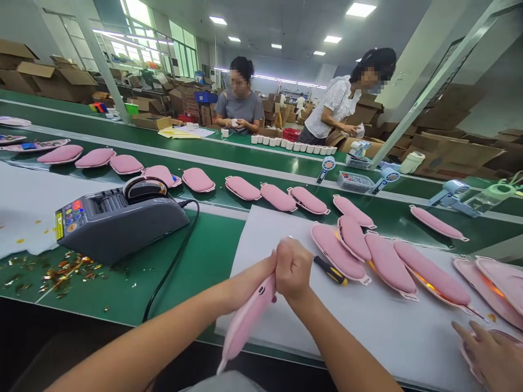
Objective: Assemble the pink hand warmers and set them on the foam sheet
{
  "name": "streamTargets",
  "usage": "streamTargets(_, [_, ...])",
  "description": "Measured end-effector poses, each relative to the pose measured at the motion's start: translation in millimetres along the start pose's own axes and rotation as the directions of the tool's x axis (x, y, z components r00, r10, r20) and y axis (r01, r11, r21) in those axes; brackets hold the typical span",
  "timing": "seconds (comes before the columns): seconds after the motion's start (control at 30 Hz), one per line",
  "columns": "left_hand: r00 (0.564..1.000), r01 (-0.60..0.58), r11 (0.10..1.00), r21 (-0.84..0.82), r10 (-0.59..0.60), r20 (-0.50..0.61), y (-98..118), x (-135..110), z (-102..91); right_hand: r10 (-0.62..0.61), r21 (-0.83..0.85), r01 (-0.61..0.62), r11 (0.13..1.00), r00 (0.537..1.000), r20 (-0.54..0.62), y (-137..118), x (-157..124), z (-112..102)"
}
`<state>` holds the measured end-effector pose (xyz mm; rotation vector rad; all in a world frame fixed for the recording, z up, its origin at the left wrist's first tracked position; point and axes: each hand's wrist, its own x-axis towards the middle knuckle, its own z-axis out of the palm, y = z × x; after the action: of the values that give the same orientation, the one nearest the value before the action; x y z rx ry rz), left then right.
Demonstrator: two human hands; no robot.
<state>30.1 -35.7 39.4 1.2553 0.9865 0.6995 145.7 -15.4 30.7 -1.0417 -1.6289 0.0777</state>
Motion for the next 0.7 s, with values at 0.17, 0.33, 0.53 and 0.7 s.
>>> streamTargets(0.17, [0.992,-0.127,0.864,0.486,0.102,0.079,9.8,-12.2,-23.6,0.171,-0.109,-0.196,0.974,0.964,-0.202,17.7,-12.9,-4.8])
streamTargets(0.33, [0.888,-0.190,0.578,0.794,0.446,-0.112,-27.8,-21.8,-26.4,0.094,-0.247,-0.089,0.965,0.996,0.006,21.0,-50.5,-12.4])
streamTargets(0.53, [0.616,-0.123,0.258,0.958,0.777,-0.130,-56.2,-22.9,-16.0,0.019,-0.277,0.027,0.961,0.987,0.160,18.8,-69.4,-19.5])
streamTargets(0.7, [0.580,-0.132,0.356,0.925,0.784,-0.219,-58.4,-16.6,-9.5,0.060,-0.261,-0.022,0.965,0.989,0.138,18.5,-66.6,-8.6])
